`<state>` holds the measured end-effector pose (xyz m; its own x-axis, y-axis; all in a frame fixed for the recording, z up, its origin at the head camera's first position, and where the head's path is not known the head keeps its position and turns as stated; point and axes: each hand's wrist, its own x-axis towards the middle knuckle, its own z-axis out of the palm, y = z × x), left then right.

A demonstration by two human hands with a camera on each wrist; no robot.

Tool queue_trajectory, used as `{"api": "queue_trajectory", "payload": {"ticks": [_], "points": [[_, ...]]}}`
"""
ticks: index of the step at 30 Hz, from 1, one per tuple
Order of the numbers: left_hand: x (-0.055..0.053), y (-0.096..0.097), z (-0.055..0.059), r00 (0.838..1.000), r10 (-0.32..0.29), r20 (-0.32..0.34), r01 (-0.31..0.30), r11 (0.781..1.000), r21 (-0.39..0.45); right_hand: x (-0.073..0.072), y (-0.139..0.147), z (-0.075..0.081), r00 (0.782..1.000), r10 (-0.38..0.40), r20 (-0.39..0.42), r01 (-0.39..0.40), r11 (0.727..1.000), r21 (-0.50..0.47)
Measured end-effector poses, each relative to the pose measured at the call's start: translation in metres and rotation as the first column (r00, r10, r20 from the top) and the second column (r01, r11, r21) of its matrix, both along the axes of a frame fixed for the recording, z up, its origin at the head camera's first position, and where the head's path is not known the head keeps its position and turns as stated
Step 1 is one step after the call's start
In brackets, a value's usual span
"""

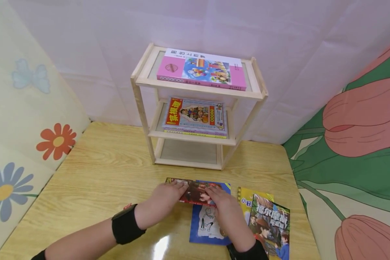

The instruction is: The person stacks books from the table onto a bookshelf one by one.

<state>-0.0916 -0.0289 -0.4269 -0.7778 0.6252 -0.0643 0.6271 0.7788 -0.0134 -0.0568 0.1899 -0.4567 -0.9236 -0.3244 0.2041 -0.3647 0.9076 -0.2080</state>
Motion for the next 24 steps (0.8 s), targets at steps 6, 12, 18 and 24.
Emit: {"api": "queue_trajectory", "payload": {"ticks": [6, 12, 18, 24], "points": [[-0.003, 0.0, 0.022, 0.997, 0.006, -0.082, -0.004, 1.0, 0.02, -0.004, 0.002, 0.018, 0.99, 0.013, -0.14, -0.014, 1.0, -0.003], [-0.004, 0.0, 0.042, 0.981, 0.022, -0.191, -0.007, 0.997, 0.075, -0.008, 0.003, 0.035, 0.96, -0.003, -0.279, -0.007, 0.999, -0.036], [-0.005, -0.003, 0.052, 0.942, 0.047, -0.332, 0.025, 0.977, 0.21, -0.013, 0.001, 0.048, 0.89, -0.032, -0.455, -0.023, 0.993, -0.113], [-0.006, -0.008, 0.055, 0.87, 0.04, -0.492, 0.143, 0.934, 0.328, -0.017, -0.003, 0.058, 0.805, -0.052, -0.591, -0.058, 0.984, -0.166]]}}
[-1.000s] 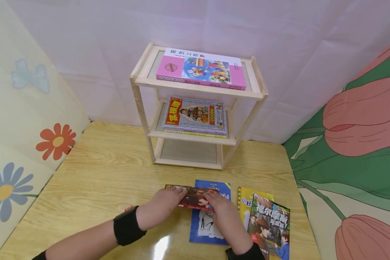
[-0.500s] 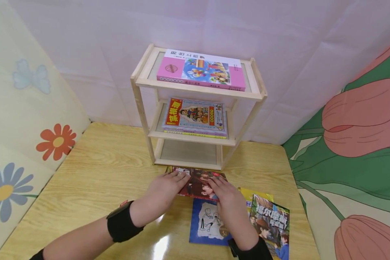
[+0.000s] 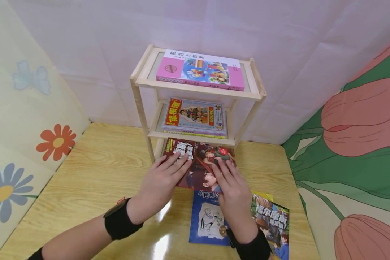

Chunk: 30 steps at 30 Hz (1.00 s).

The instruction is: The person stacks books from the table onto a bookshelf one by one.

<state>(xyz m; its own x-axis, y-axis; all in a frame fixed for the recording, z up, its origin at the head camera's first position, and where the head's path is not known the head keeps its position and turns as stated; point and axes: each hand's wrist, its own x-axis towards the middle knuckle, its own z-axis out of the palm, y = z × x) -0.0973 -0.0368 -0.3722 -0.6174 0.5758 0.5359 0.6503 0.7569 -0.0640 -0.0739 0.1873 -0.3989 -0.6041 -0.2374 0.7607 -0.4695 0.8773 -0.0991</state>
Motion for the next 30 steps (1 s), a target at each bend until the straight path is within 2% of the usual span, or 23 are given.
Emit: {"api": "queue_trajectory", "payload": {"ticks": [4, 9, 11, 14, 19, 21, 26, 28, 30], "points": [[-0.001, -0.002, 0.003, 0.993, -0.044, -0.105, 0.051, 0.996, 0.067, -0.004, -0.001, 0.005, 0.99, 0.013, -0.141, -0.016, 1.0, -0.021], [-0.007, -0.003, 0.01, 0.963, -0.074, -0.259, 0.104, 0.989, 0.105, -0.008, -0.006, 0.015, 0.955, 0.013, -0.297, -0.04, 0.996, -0.084], [-0.009, -0.004, 0.014, 0.948, -0.077, -0.308, 0.115, 0.988, 0.107, -0.01, -0.009, 0.022, 0.932, 0.013, -0.363, -0.054, 0.993, -0.101], [-0.01, -0.005, 0.021, 0.932, -0.083, -0.353, 0.13, 0.985, 0.112, -0.014, -0.014, 0.032, 0.884, 0.022, -0.466, -0.087, 0.989, -0.118], [-0.015, -0.003, 0.035, 0.908, -0.076, -0.413, 0.15, 0.978, 0.148, -0.023, -0.018, 0.05, 0.812, 0.024, -0.583, -0.125, 0.983, -0.133], [-0.017, -0.002, 0.041, 0.89, -0.066, -0.45, 0.157, 0.973, 0.17, -0.028, -0.019, 0.057, 0.784, 0.017, -0.62, -0.131, 0.982, -0.139], [-0.025, 0.001, 0.057, 0.834, -0.037, -0.551, 0.189, 0.957, 0.222, -0.039, -0.021, 0.074, 0.714, -0.002, -0.7, -0.137, 0.98, -0.143], [-0.028, 0.0, 0.061, 0.821, -0.027, -0.571, 0.189, 0.956, 0.226, -0.042, -0.023, 0.08, 0.699, -0.004, -0.715, -0.136, 0.981, -0.139], [-0.032, -0.001, 0.064, 0.816, -0.022, -0.578, 0.184, 0.957, 0.223, -0.046, -0.024, 0.085, 0.692, -0.008, -0.721, -0.136, 0.98, -0.142]]}}
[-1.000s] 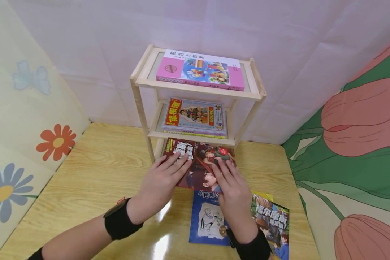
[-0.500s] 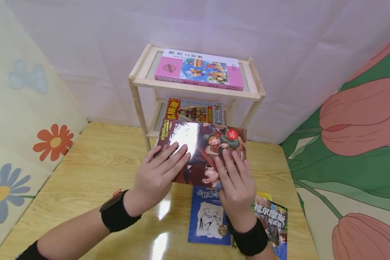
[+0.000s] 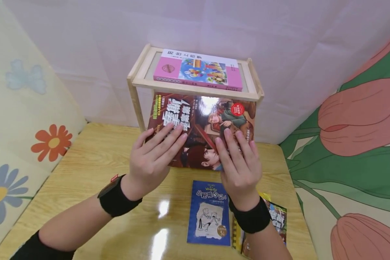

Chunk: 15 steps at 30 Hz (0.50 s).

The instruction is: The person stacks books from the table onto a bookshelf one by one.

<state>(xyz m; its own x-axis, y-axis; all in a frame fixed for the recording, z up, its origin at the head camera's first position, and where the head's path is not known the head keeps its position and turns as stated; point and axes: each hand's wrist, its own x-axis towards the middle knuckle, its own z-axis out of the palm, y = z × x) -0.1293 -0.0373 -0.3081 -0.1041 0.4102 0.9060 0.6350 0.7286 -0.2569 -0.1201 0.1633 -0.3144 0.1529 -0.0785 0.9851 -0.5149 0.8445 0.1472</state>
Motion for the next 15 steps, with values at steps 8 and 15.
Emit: {"api": "queue_trajectory", "payload": {"ticks": [8, 15], "points": [[-0.018, 0.003, 0.016, 0.999, -0.006, -0.047, 0.007, 1.0, 0.026, -0.017, -0.001, 0.015, 1.0, -0.001, 0.002, 0.002, 0.998, -0.056], [-0.036, 0.007, 0.025, 0.989, -0.031, -0.142, 0.044, 0.995, 0.09, -0.031, 0.001, 0.022, 1.0, 0.006, 0.027, -0.004, 0.998, -0.068]]}}
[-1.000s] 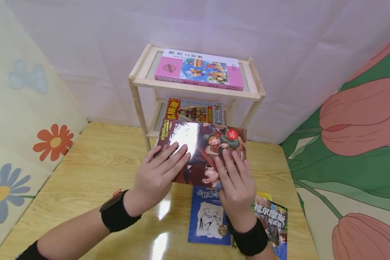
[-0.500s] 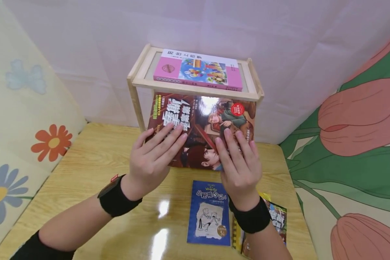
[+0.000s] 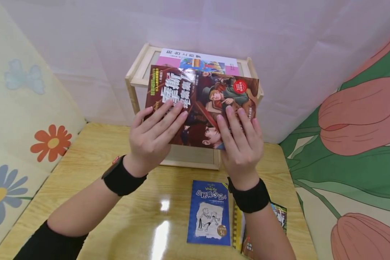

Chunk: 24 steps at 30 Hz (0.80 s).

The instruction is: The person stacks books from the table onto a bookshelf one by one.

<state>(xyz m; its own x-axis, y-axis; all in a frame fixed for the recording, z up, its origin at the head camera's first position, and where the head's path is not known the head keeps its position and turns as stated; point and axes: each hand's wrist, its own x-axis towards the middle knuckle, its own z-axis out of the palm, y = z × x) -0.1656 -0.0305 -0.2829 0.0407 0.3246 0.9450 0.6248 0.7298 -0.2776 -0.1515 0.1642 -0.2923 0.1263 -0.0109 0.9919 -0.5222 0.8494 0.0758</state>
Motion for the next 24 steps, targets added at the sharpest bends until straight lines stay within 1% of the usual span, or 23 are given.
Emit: {"api": "queue_trajectory", "payload": {"ticks": [2, 4, 7, 9, 11, 14, 18, 20, 22, 24], "points": [[-0.006, -0.001, 0.001, 1.0, 0.008, -0.006, -0.008, 1.0, -0.005, -0.003, 0.001, 0.001, 1.0, -0.01, 0.022, 0.01, 1.0, 0.012], [-0.012, -0.002, 0.001, 1.0, 0.018, 0.005, -0.018, 1.0, -0.019, -0.007, 0.001, 0.002, 0.999, -0.02, 0.048, 0.019, 1.0, 0.023], [-0.02, -0.003, 0.004, 0.998, 0.036, 0.046, -0.034, 0.998, -0.048, -0.015, 0.002, 0.004, 0.994, -0.024, 0.106, 0.02, 0.999, 0.043], [-0.024, -0.004, 0.006, 0.996, 0.05, 0.08, -0.045, 0.997, -0.058, -0.02, 0.003, 0.006, 0.987, -0.032, 0.156, 0.022, 0.998, 0.062], [-0.027, -0.005, 0.007, 0.992, 0.064, 0.111, -0.057, 0.997, -0.059, -0.024, 0.005, 0.008, 0.975, -0.039, 0.219, 0.02, 0.996, 0.088], [-0.031, -0.007, 0.009, 0.985, 0.083, 0.149, -0.075, 0.995, -0.063, -0.028, 0.006, 0.011, 0.953, -0.07, 0.296, 0.034, 0.991, 0.126], [-0.035, -0.008, 0.013, 0.977, 0.095, 0.192, -0.077, 0.992, -0.099, -0.029, 0.007, 0.014, 0.926, -0.127, 0.357, 0.073, 0.984, 0.161], [-0.036, -0.008, 0.015, 0.97, 0.099, 0.222, -0.074, 0.99, -0.12, -0.028, 0.008, 0.015, 0.91, -0.154, 0.386, 0.088, 0.979, 0.182], [-0.036, -0.008, 0.017, 0.957, 0.11, 0.269, -0.075, 0.987, -0.139, -0.028, 0.009, 0.016, 0.892, -0.168, 0.419, 0.089, 0.976, 0.201], [-0.035, -0.007, 0.02, 0.939, 0.127, 0.32, -0.08, 0.985, -0.155, -0.027, 0.011, 0.016, 0.877, -0.164, 0.451, 0.078, 0.976, 0.205]]}}
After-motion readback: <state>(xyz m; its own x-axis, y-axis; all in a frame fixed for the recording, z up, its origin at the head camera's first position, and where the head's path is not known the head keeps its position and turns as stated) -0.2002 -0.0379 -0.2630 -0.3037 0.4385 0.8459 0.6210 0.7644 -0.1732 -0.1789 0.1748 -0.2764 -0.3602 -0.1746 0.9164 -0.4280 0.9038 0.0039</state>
